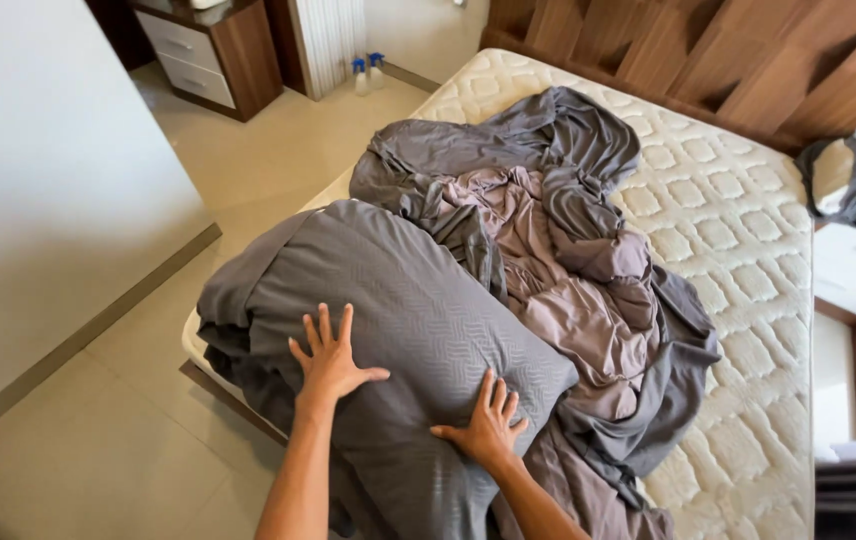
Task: Remove pillowcases and gather used bed linens in a hotel room.
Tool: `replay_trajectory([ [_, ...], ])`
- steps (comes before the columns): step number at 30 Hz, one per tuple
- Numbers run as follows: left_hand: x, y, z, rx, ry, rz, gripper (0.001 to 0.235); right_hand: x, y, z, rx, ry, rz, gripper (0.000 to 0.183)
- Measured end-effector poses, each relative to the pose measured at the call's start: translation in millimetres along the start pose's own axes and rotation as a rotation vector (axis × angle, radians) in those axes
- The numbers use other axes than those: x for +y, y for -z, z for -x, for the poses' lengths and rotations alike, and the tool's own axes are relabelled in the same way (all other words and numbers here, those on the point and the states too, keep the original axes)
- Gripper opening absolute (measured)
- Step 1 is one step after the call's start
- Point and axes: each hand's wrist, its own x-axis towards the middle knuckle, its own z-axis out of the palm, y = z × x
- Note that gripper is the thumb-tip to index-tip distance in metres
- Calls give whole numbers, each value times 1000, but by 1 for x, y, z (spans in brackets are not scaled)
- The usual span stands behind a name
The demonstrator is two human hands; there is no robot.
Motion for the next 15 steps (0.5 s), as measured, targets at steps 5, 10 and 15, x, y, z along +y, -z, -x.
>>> replay_trajectory([
  [5,-16,5,-38,-185,-236,-303,142,39,-52,-62,224,54,124,112],
  [10,-54,-75,-72,301,-585,-253,72,70,-55,-72,421,175,18,41],
  [15,2,-50,-45,494,-608,191,40,70,-2,-48,505,175,-145,29],
])
